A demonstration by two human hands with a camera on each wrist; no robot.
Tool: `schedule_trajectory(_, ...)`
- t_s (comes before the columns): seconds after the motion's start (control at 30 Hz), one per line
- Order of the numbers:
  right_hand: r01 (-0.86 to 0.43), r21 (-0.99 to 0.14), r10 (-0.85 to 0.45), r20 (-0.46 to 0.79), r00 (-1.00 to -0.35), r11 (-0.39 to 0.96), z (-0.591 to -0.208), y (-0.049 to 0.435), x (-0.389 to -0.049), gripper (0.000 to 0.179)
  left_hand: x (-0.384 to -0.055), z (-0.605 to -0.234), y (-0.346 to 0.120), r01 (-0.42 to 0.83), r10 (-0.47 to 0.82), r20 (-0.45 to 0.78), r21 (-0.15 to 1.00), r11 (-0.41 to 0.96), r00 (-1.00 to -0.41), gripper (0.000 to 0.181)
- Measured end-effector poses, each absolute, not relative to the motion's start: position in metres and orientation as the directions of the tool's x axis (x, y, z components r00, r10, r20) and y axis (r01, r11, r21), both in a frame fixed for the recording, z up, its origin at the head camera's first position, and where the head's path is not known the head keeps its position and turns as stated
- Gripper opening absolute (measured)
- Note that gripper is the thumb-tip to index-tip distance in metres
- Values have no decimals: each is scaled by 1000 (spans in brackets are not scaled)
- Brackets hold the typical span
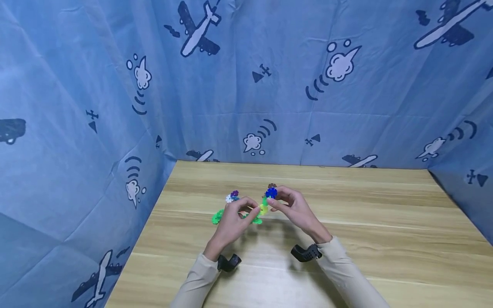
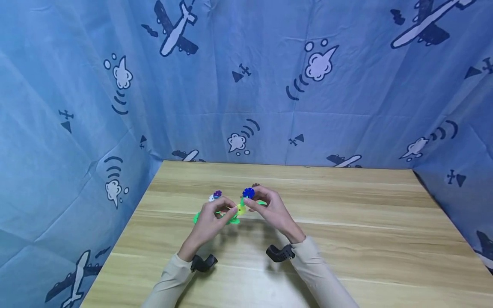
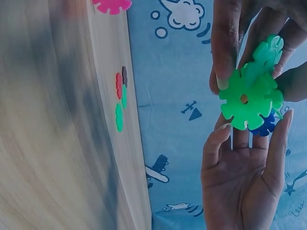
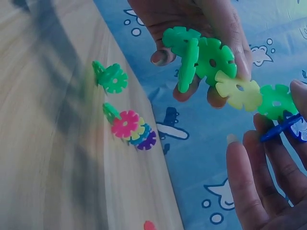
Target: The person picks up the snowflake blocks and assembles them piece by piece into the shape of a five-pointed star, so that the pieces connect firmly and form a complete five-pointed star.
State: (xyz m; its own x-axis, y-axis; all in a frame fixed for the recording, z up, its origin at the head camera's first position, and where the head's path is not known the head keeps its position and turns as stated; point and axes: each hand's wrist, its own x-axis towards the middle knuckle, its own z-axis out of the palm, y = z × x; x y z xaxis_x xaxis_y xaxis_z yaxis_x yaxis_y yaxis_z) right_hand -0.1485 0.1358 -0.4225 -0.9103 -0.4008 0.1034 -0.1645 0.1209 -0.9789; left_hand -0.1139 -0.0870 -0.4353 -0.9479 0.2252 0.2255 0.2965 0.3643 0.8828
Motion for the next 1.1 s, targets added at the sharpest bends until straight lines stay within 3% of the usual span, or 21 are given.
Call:
schedule_trajectory(0.33, -222, -967, -415, 152, -897, 127, -415, 138, -152, 27, -117, -430, -81, 358, 213, 298, 859, 365, -931, 13)
schedule_trajectory(0.83, -237, -961, -436, 154, -887, 144, -434, 145, -128, 24, -96, -446, -72, 446, 211, 395, 818, 362, -894, 9)
schedule_trajectory(1.1, -277, -954, -411, 208, -888, 115, -428, 142, -128, 20, -97, -446, -67, 488, 129, 475, 801, 345, -871, 2)
